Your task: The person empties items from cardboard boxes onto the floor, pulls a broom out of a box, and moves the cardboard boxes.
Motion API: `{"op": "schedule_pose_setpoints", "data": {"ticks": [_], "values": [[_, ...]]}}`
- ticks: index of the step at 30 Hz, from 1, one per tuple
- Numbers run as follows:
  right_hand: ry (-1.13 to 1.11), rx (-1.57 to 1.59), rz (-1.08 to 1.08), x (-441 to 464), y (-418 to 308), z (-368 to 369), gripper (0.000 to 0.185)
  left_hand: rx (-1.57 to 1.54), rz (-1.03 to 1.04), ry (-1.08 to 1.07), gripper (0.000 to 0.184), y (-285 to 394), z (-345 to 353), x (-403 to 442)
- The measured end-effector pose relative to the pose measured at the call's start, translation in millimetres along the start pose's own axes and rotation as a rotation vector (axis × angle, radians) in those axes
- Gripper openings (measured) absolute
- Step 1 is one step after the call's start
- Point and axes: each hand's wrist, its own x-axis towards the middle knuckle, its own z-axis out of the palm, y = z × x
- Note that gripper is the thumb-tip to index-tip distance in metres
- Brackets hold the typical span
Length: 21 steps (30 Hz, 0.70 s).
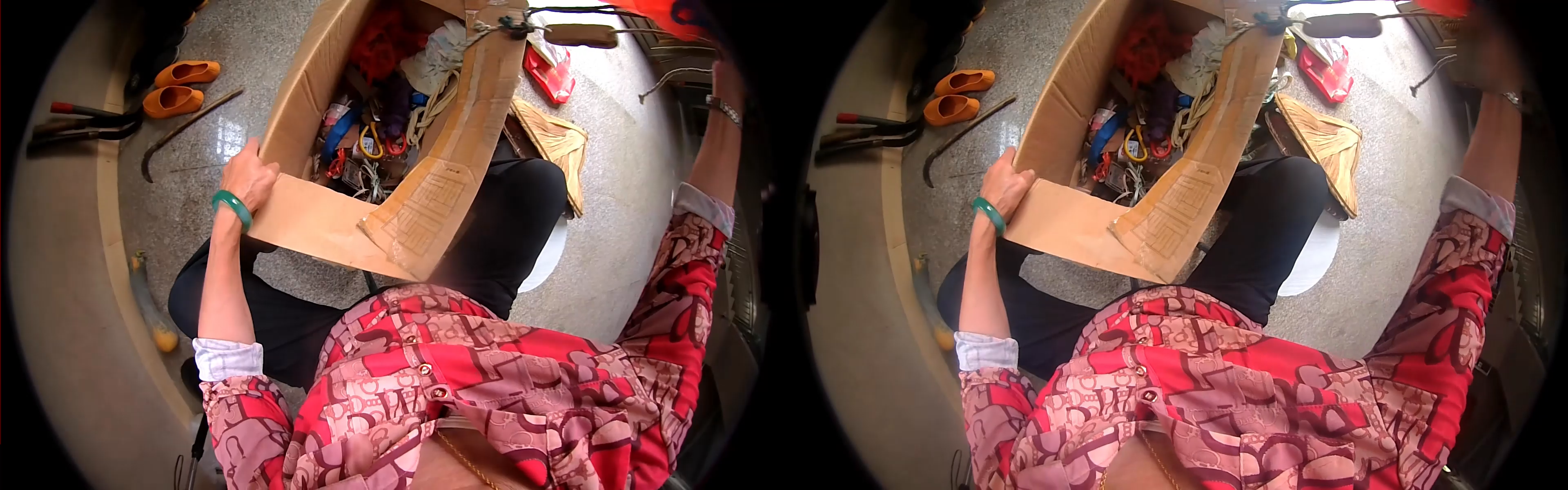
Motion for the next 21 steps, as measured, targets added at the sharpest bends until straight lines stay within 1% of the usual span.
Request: {"op": "schedule_pose_setpoints", "data": {"ticks": [4,8,16,21], "values": [[-0.062,-0.060,0.014,1,-6,-1,0.025,0.005,-0.022,0.029,0.035,0,0,0],[-0.159,-0.168,0.095,-11,-7,6,0.025,-0.017,0.026,0.018,0.036,-2,1,1],[-0.467,-0.403,0.411,-45,25,25,0.027,-0.004,0.102,0.082,0.036,-6,6,1],[-0.673,-0.493,0.606,-83,42,46,0.029,-0.055,0.060,0.071,0.036,-4,-1,-5]]}}
